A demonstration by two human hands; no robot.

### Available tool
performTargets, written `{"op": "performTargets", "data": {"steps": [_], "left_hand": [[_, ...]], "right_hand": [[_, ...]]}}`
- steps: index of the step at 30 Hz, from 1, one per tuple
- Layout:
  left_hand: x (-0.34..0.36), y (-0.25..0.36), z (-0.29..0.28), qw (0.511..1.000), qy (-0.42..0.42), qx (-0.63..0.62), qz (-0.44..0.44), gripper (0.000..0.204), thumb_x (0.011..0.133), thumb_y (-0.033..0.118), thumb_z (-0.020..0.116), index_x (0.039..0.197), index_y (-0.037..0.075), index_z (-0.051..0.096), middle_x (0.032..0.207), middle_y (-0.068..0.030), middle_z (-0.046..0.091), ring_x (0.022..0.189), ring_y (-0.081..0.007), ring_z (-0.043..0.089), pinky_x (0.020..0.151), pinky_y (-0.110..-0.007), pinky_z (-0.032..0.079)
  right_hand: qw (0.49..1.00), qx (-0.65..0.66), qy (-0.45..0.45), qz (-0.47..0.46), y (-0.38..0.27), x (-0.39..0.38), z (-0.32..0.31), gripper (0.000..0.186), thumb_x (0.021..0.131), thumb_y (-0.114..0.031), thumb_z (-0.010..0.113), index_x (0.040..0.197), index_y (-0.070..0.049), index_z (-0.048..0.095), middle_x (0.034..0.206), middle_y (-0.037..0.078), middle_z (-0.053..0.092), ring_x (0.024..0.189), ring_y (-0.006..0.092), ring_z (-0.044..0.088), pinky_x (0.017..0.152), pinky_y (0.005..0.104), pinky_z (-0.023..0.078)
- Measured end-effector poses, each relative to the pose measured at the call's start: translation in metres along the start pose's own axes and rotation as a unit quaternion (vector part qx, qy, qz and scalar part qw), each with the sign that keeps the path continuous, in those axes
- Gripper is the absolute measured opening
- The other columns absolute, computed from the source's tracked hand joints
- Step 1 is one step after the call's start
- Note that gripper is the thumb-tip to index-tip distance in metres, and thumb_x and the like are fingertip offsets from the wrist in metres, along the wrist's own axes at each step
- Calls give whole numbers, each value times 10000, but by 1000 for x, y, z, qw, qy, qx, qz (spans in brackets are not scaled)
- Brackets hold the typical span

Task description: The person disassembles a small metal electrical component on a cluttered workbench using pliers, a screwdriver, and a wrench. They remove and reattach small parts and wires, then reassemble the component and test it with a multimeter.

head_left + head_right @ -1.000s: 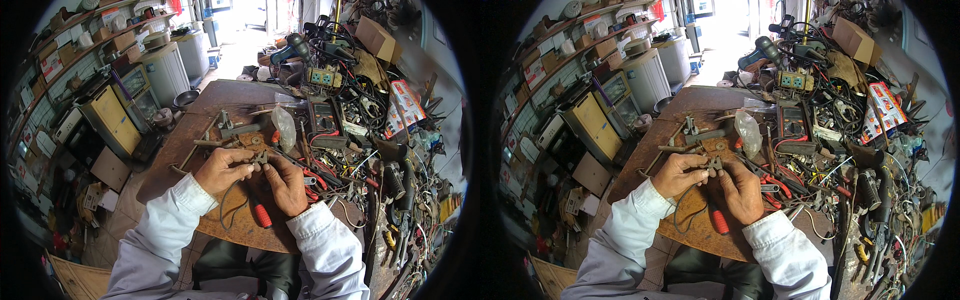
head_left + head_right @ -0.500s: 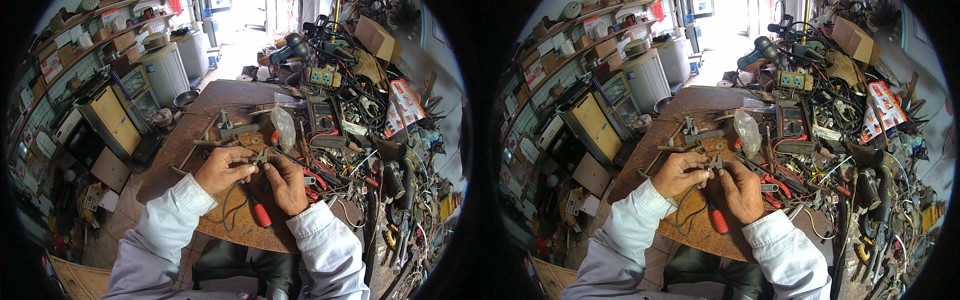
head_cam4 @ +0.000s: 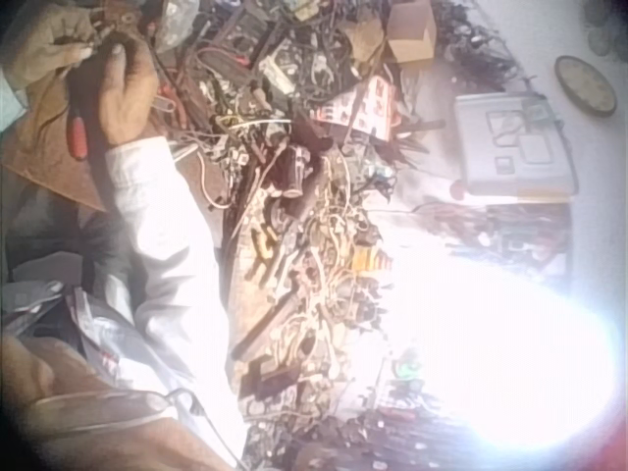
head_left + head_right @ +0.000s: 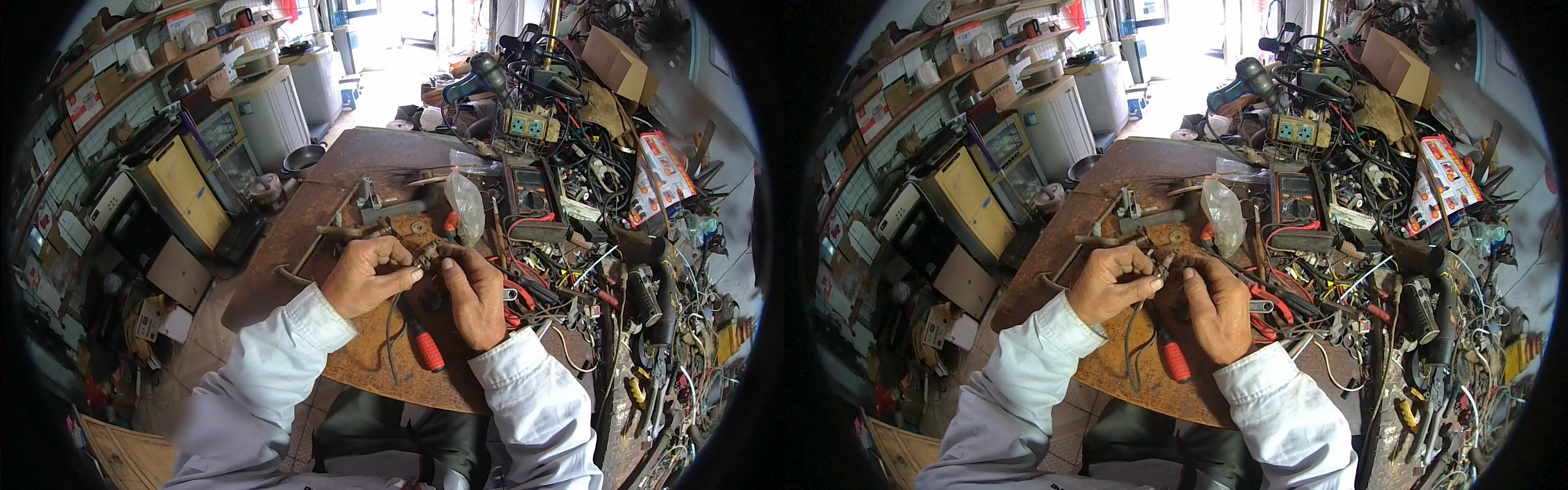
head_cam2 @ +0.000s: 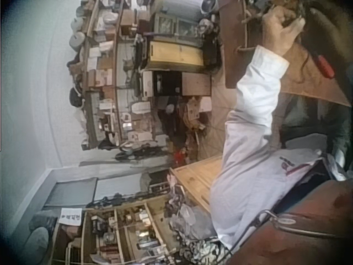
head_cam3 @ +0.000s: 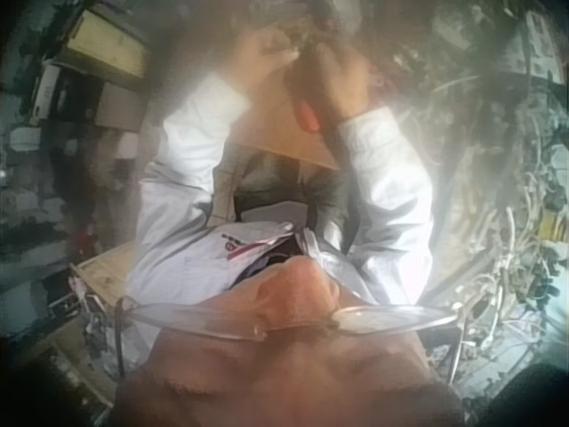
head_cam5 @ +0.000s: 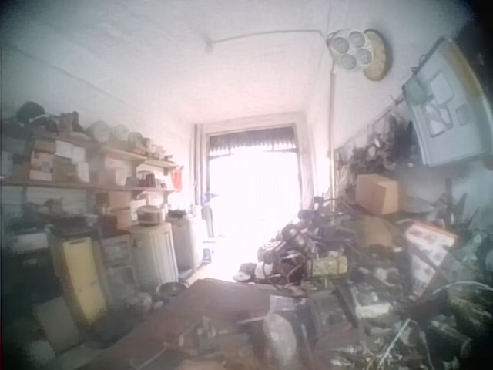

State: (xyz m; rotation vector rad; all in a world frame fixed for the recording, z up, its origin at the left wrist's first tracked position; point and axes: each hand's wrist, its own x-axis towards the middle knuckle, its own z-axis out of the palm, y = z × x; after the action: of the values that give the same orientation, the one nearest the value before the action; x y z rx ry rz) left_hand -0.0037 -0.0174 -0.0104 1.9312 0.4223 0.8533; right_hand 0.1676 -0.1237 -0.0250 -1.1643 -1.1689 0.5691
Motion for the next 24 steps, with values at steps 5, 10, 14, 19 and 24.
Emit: {"op": "performTargets", "data": {"steps": [5,10,14,19,24], "left_hand": [[0,1,6,997,61,36,23,147,851,49,771,847,30,626,758,18,635,697,-46,565,615,-241,465],[-3,10,11,990,50,129,25,167,796,39,788,833,-6,632,754,-66,675,697,-92,638,627,-274,518],[-6,18,16,986,48,156,30,155,801,29,786,832,-4,638,728,-38,654,656,-66,591,579,-260,486],[-6,8,17,995,27,99,13,140,826,38,785,872,-15,663,751,-23,658,670,-41,567,582,-240,471],[-6,3,16,994,16,107,29,133,864,45,765,927,-35,681,788,-42,670,727,-54,591,635,-243,491]], "right_hand": [[998,46,-10,36,-1,-1,0,327,1023,-220,582,1140,78,648,886,105,700,794,128,623,726,296,520],[994,85,-33,62,-1,1,-2,303,1002,-234,640,1065,61,663,835,72,690,743,97,597,676,265,501],[990,107,-50,82,-3,4,-2,232,991,-193,662,964,38,658,789,39,669,682,71,562,616,240,465],[978,178,-32,105,3,5,-1,202,996,-163,651,902,16,643,777,24,654,683,66,558,603,236,449],[968,212,-37,130,15,6,-5,187,1002,-157,638,947,21,657,813,36,670,714,77,582,631,240,463]]}}
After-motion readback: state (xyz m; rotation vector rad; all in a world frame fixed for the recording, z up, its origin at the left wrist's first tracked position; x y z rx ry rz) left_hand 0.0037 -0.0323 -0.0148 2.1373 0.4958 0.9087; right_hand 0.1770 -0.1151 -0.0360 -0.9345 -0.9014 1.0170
